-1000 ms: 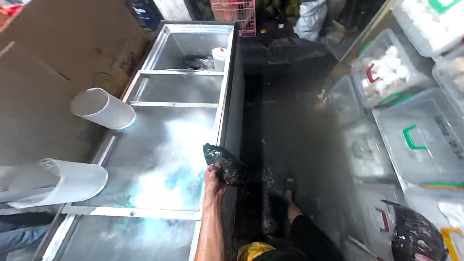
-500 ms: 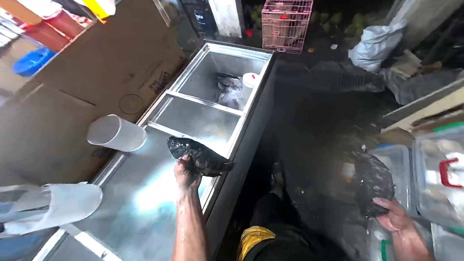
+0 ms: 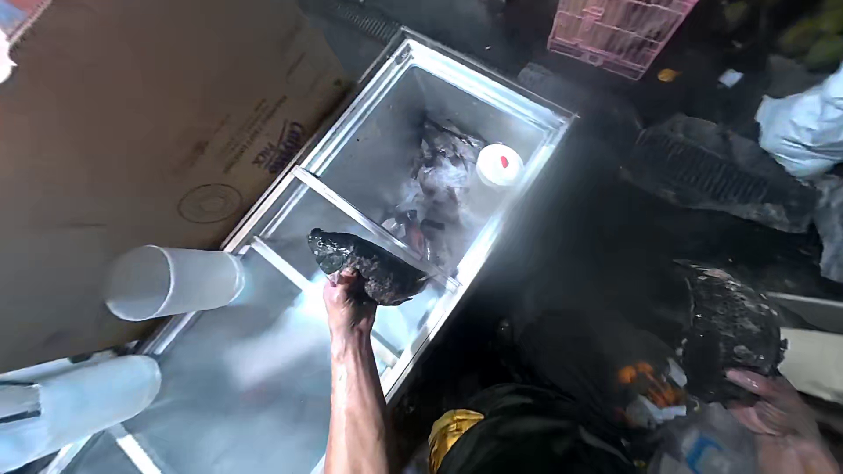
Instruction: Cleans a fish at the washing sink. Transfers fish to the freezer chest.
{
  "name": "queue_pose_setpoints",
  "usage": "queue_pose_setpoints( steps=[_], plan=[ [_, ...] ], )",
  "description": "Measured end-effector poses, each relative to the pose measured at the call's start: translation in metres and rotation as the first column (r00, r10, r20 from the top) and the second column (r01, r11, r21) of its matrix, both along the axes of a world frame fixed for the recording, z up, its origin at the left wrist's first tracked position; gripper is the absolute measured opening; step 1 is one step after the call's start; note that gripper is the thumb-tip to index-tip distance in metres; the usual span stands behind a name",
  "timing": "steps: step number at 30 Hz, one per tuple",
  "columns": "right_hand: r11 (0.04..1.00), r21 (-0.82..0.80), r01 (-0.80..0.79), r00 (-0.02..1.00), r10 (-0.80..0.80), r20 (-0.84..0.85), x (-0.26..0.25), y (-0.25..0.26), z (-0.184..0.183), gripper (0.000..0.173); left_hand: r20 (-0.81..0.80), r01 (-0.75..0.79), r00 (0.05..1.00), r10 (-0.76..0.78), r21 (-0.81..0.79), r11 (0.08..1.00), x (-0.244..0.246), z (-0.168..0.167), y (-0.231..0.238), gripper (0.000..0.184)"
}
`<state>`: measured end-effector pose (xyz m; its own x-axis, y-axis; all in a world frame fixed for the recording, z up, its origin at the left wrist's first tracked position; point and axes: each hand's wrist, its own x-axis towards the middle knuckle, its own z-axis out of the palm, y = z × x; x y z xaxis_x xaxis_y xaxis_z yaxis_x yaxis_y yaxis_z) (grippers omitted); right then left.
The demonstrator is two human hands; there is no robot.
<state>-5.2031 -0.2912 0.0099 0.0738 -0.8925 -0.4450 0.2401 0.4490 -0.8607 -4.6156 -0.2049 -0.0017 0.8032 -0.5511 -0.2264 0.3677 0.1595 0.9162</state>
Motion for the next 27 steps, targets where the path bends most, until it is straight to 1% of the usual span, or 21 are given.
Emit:
queue_pose_setpoints(
  steps=[2, 5, 8, 10, 12, 14, 17, 19, 20, 21, 22, 23, 24, 25, 26, 27],
  plan=[
    [0.990, -0.017, -0.143, 0.988, 0.144, 0.057, 0.019, -0.060, -0.010, 0.038, 0.009, -0.057, 0.998, 0.057, 0.013, 0.998, 0.008, -0.004, -0.019, 0.011],
    [0.936, -0.054, -0.348, 0.928, 0.353, 0.121, 0.050, -0.156, -0.026, 0.037, 0.004, -0.158, 0.987, 0.158, 0.071, 0.985, 0.006, -0.004, -0.055, 0.011],
    [0.893, -0.054, -0.447, 0.888, 0.450, 0.100, 0.085, -0.244, -0.034, 0.043, -0.049, -0.185, 0.980, 0.193, 0.139, 0.973, 0.002, -0.005, -0.105, 0.011],
    [0.840, -0.054, -0.541, 0.833, 0.543, 0.106, 0.105, -0.292, -0.024, 0.042, -0.118, -0.167, 0.974, 0.191, 0.190, 0.967, -0.001, -0.020, -0.139, 0.012],
    [0.775, -0.047, -0.630, 0.770, 0.632, 0.088, 0.118, -0.334, -0.016, 0.043, -0.189, -0.160, 0.959, 0.210, 0.249, 0.955, -0.004, -0.053, -0.171, 0.015],
    [0.722, -0.052, -0.690, 0.720, 0.692, 0.055, 0.125, -0.362, -0.012, 0.046, -0.276, -0.159, 0.931, 0.238, 0.282, 0.946, -0.005, -0.097, -0.193, 0.018],
    [0.683, -0.013, -0.731, 0.683, 0.731, 0.014, 0.133, -0.388, -0.010, 0.051, -0.368, -0.140, 0.891, 0.267, 0.337, 0.931, 0.003, -0.155, -0.209, 0.017],
    [0.673, 0.031, -0.739, 0.673, 0.739, 0.009, 0.134, -0.399, -0.010, 0.056, -0.391, -0.117, 0.876, 0.283, 0.396, 0.911, 0.022, -0.185, -0.209, 0.023],
    [0.657, 0.029, -0.753, 0.658, 0.753, 0.003, 0.135, -0.402, -0.010, 0.058, -0.378, -0.095, 0.878, 0.294, 0.466, 0.880, 0.034, -0.194, -0.207, 0.026],
    [0.643, 0.020, -0.765, 0.643, 0.766, -0.001, 0.137, -0.404, -0.011, 0.059, -0.342, -0.072, 0.885, 0.317, 0.571, 0.818, 0.046, -0.199, -0.205, 0.030],
    [0.635, 0.021, -0.772, 0.635, 0.772, -0.009, 0.140, -0.405, -0.010, 0.059, -0.278, -0.057, 0.896, 0.347, 0.702, 0.710, 0.054, -0.201, -0.202, 0.037],
    [0.634, 0.028, -0.773, 0.634, 0.773, -0.018, 0.145, -0.404, -0.008, 0.060, -0.207, -0.041, 0.908, 0.364, 0.821, 0.569, 0.059, -0.202, -0.199, 0.047],
    [0.625, 0.035, -0.780, 0.625, 0.780, -0.022, 0.150, -0.404, -0.006, 0.061, -0.150, -0.015, 0.925, 0.350, 0.904, 0.428, 0.058, -0.202, -0.195, 0.060],
    [0.611, 0.042, -0.791, 0.611, 0.792, -0.018, 0.154, -0.406, -0.007, 0.063, -0.112, 0.005, 0.943, 0.312, 0.946, 0.324, 0.052, -0.200, -0.194, 0.070],
    [0.606, 0.052, -0.793, 0.607, 0.795, -0.014, 0.157, -0.409, -0.012, 0.064, -0.080, -0.006, 0.956, 0.281, 0.956, 0.292, 0.042, -0.199, -0.193, 0.076],
    [0.605, 0.064, -0.794, 0.605, 0.796, -0.013, 0.159, -0.414, -0.019, 0.066, -0.050, -0.037, 0.964, 0.261, 0.947, 0.318, 0.028, -0.198, -0.195, 0.077]
  ],
)
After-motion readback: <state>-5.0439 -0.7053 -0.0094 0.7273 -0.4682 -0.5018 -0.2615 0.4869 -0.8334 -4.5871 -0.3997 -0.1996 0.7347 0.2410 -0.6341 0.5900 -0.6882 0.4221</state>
